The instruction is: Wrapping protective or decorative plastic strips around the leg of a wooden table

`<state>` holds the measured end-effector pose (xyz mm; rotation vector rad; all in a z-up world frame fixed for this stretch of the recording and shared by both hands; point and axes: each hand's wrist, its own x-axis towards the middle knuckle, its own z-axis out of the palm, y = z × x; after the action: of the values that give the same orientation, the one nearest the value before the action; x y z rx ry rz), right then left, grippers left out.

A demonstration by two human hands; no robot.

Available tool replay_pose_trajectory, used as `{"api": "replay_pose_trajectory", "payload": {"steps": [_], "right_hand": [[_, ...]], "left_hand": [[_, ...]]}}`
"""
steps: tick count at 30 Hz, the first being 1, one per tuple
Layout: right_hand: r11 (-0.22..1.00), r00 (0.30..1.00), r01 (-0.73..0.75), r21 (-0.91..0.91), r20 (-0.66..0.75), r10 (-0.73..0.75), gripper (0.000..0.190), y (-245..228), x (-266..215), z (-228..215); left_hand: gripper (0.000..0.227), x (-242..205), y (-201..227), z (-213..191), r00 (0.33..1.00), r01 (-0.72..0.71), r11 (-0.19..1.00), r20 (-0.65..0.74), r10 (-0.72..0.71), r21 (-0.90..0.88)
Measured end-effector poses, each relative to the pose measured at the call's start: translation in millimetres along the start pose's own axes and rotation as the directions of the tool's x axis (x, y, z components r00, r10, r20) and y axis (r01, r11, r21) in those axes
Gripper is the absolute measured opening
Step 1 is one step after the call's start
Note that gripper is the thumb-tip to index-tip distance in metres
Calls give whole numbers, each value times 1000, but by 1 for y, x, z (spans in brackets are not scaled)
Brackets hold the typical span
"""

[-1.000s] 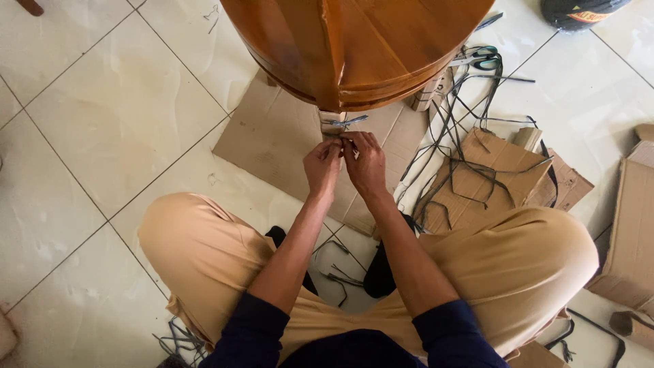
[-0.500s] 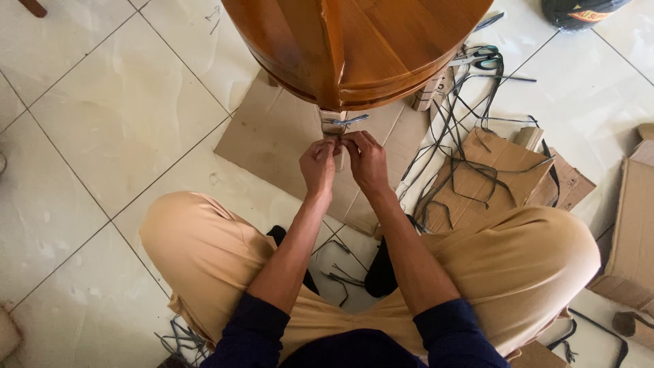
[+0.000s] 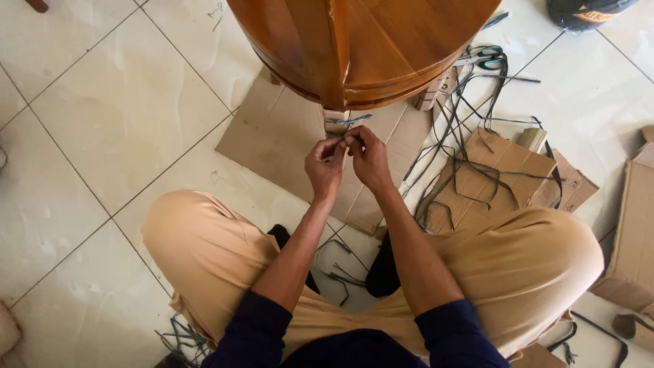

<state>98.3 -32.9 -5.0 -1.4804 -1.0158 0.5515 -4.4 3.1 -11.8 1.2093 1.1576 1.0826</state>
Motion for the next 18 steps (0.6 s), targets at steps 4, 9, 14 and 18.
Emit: {"api": "replay_pose_trajectory", "payload": {"steps": [4, 9, 14, 18], "right_hand": [[999, 998, -45, -26, 38, 46, 11, 1, 1, -6], [996, 996, -79, -39, 41, 81, 10, -4, 2, -9], [996, 995, -89, -27, 35, 90, 10, 0, 2, -9], [997, 996, -79, -28, 38, 80, 10, 6, 3, -8]], "left_hand": [[14, 2, 4, -4, 995, -94, 988, 24, 92, 119], [12, 12, -7, -9, 983, -169, 964, 110, 149, 206], [11, 15, -13, -5, 988, -129, 964, 114, 104, 233], [15, 7, -4, -4, 989, -141, 960, 81, 125, 243]]}}
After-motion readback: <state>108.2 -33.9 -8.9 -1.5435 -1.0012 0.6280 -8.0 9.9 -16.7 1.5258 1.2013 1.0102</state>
